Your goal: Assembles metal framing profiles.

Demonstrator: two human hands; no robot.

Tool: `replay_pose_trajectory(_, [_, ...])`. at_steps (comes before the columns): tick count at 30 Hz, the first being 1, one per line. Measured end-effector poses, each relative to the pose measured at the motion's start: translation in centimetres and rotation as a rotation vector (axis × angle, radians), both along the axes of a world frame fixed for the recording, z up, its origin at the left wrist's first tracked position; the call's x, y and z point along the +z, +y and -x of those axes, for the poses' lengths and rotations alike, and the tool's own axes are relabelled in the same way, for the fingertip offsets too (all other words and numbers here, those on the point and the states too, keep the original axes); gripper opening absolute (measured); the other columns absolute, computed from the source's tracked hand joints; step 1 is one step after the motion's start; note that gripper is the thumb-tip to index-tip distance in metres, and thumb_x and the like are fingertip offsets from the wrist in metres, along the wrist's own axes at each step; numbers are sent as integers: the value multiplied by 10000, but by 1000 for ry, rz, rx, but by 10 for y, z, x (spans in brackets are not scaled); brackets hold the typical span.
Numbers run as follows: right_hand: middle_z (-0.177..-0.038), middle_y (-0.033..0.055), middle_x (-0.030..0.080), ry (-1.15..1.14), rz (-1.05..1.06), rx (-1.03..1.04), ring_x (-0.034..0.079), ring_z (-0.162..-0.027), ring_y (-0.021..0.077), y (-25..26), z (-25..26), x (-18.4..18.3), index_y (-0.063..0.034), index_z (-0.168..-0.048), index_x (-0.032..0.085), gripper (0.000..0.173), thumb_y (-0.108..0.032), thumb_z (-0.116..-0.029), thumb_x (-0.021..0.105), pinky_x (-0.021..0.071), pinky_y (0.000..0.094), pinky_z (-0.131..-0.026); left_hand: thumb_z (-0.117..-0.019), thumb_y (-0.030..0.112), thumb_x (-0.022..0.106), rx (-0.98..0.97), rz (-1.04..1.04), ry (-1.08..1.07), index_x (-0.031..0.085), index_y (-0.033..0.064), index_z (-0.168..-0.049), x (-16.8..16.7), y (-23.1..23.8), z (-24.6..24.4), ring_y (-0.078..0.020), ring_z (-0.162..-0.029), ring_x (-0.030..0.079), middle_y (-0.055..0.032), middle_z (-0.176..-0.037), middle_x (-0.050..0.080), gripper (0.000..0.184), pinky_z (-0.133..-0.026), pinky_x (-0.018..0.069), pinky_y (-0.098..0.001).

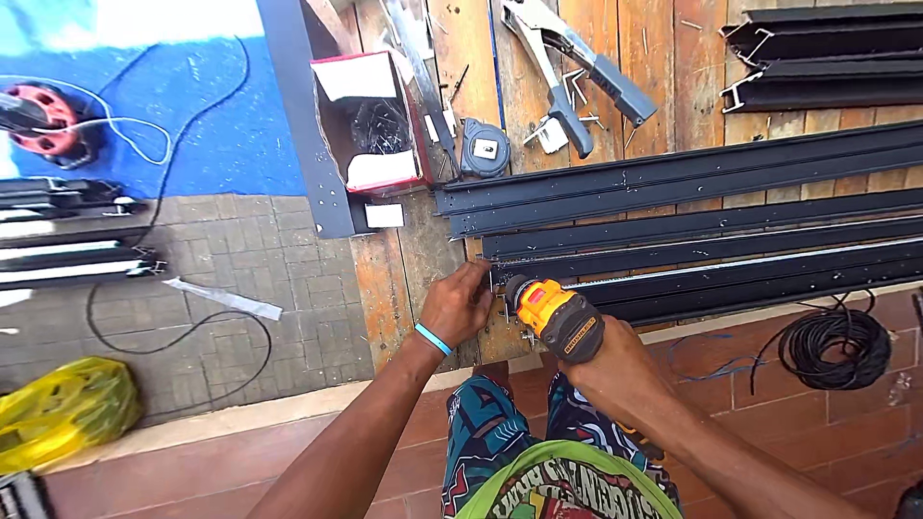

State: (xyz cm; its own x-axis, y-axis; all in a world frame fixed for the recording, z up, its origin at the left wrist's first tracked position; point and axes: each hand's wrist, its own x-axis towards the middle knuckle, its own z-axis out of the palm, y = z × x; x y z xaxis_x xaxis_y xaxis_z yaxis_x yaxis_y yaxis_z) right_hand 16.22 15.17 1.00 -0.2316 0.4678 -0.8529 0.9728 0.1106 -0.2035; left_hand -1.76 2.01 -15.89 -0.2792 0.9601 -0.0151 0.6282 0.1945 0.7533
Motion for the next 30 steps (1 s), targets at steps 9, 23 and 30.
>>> replay_pose_trajectory(9, [-989, 56, 734, 459, -268, -188, 727, -906, 178, 78, -34, 66, -55, -1156, 673, 524, -329, -736, 825, 612, 437, -833, -911, 159, 700, 80, 138, 76, 699, 20, -1256, 8, 4, -5, -259, -926, 760, -131, -1119, 749, 371, -812, 638, -455])
replay_pose_trajectory(23, [-1305, 203, 651, 1049, -622, -431, 629, -1243, 274, 363, 88, -79, 13, -1396, 547, 624, -388, -959, 744, 494, 503, -1091, -1010, 182, 611, 631, 225, 354, 754, 25, -1126, 139, 110, 96, -302, -882, 737, -162, -1044, 739, 242, -819, 610, -532])
replay_pose_trajectory(30, [-1202, 172, 700, 997, -562, -436, 680, -1135, 267, 368, 78, -93, -22, -1322, 620, 550, -372, -930, 783, 535, 527, -1023, -1008, 463, 605, 626, 696, -85, 723, 64, -1203, 134, 285, 55, -347, -1021, 712, -164, -1061, 744, 460, -922, 544, -598])
